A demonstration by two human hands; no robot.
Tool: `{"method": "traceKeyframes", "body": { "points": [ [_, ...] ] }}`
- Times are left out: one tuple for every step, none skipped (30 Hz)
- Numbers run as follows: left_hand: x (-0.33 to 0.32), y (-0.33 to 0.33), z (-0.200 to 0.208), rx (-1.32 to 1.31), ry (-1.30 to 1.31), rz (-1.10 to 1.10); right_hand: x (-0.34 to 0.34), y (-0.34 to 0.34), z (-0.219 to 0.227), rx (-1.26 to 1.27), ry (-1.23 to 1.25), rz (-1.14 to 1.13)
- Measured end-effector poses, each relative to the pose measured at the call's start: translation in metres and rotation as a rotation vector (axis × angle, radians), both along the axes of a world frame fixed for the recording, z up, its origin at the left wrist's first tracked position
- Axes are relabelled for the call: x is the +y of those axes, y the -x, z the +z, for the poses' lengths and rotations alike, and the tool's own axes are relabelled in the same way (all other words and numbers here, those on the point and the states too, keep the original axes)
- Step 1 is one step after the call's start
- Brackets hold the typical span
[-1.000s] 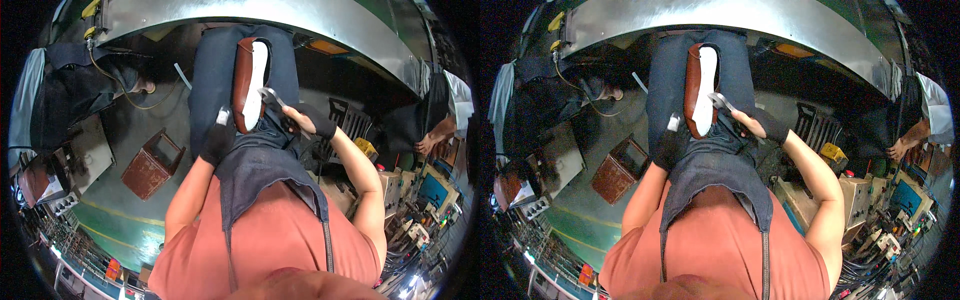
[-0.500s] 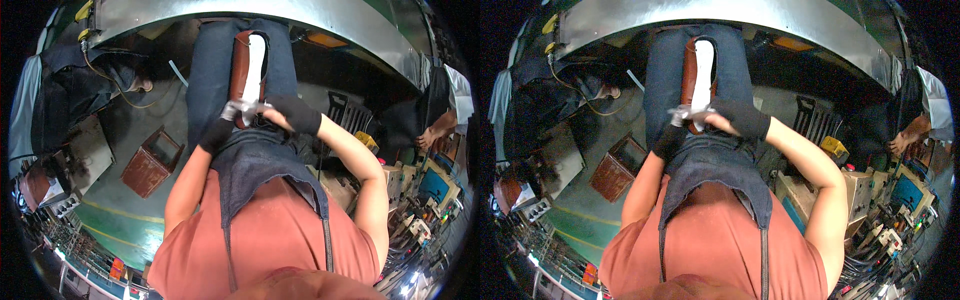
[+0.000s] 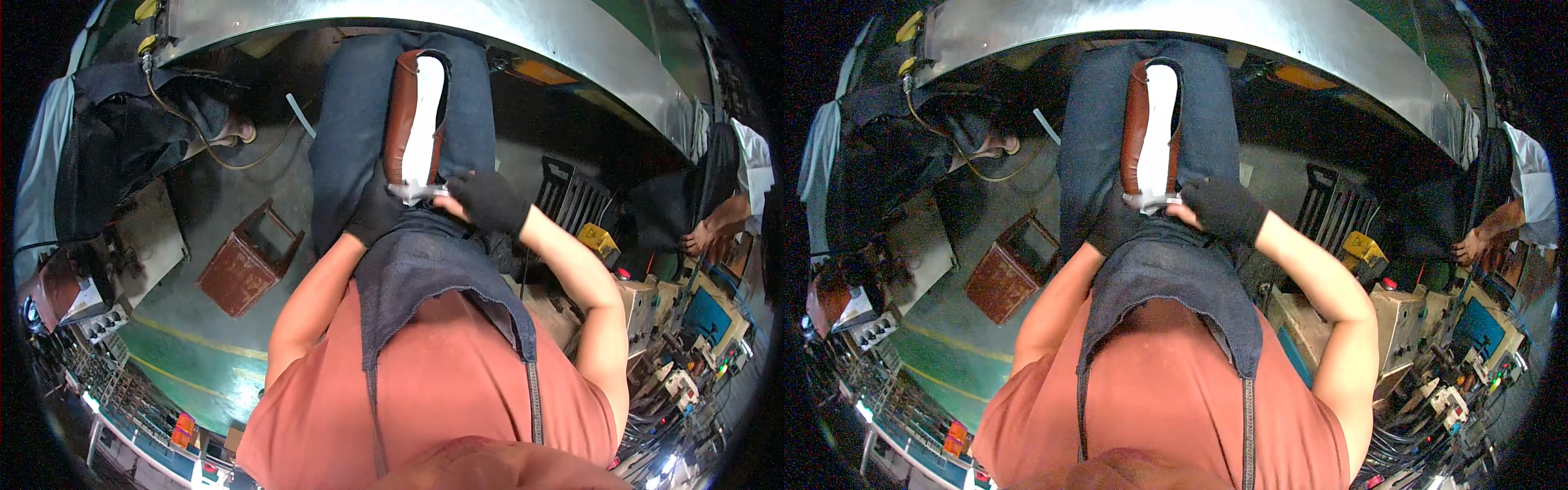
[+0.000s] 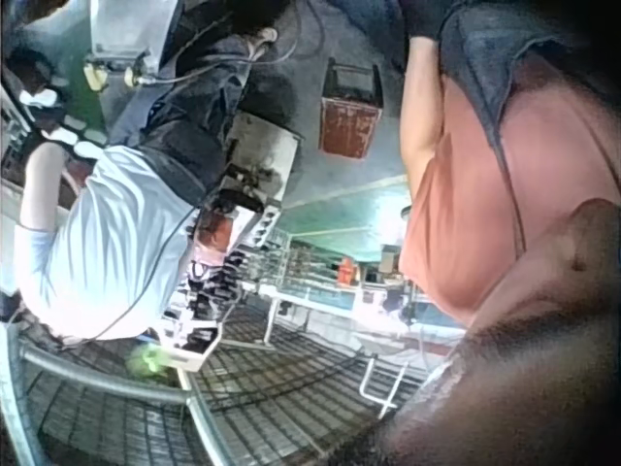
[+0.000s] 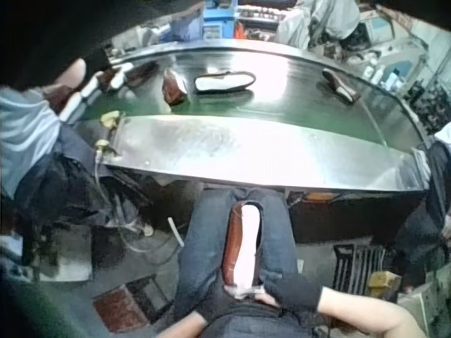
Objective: The person uses a hammer to repeatedly tap the sole of a brown shoe held on their lap. They periodically place the shoe on a nearby conveyor belt and retrieve it to continue hammering the sole area.
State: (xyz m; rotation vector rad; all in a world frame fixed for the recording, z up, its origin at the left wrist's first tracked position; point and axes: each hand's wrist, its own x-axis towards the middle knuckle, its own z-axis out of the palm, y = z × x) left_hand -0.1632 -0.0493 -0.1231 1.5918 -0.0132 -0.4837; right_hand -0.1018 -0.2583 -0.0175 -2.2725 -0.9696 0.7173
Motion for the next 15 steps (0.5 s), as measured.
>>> {"method": "traceKeyframes", "body": {
  "points": [
    [0.003,0.003,-0.013,-0.031,0.005,0.018,-0.001,0.006,0.004,-0.088,-0.068,0.076],
    [0.007,0.007,-0.02,-0.057,0.011,0.033,-0.001,0.01,0.007,-0.172,-0.134,0.148],
    [0.009,0.0,0.011,-0.038,0.109,0.023,-0.007,0.013,-0.002,-0.098,-0.078,0.094],
    [0.016,-0.004,0.039,-0.135,-0.197,0.004,-0.01,0.014,-0.013,-0.045,-0.023,-0.02],
    [0.025,-0.005,0.068,-0.202,-0.516,-0.01,-0.017,0.009,-0.011,-0.002,0.011,-0.034],
    [0.041,-0.021,0.102,-0.08,-0.569,-0.079,-0.028,0.002,-0.01,0.036,0.046,-0.051],
    [0.066,-0.028,0.123,-0.016,-0.509,-0.063,-0.037,0.004,-0.003,0.091,0.02,-0.113],
    [0.091,-0.036,0.142,0.046,-0.447,-0.044,-0.048,0.01,0.003,0.185,-0.026,-0.208],
    [0.107,-0.045,0.155,0.032,-0.267,0.052,-0.051,0.014,0.017,0.2,-0.023,-0.287],
    [0.112,-0.063,0.176,-0.142,-0.271,0.074,-0.05,0.012,0.032,0.209,-0.02,-0.354],
    [0.103,-0.078,0.175,-0.248,-0.258,0.14,-0.046,0.011,0.044,0.263,-0.033,-0.461],
    [0.094,-0.093,0.175,-0.359,-0.25,0.2,-0.045,0.013,0.044,0.276,-0.06,-0.522],
    [0.065,-0.106,0.147,-0.398,-0.218,0.31,-0.043,0.014,0.043,0.283,-0.085,-0.573],
    [0.049,-0.117,0.104,-0.589,-0.3,0.349,-0.041,0.014,0.043,0.288,-0.112,-0.626],
    [0.014,-0.11,0.112,-0.368,-0.305,0.303,-0.041,0.016,0.04,0.314,-0.139,-0.68]
  ]
}}
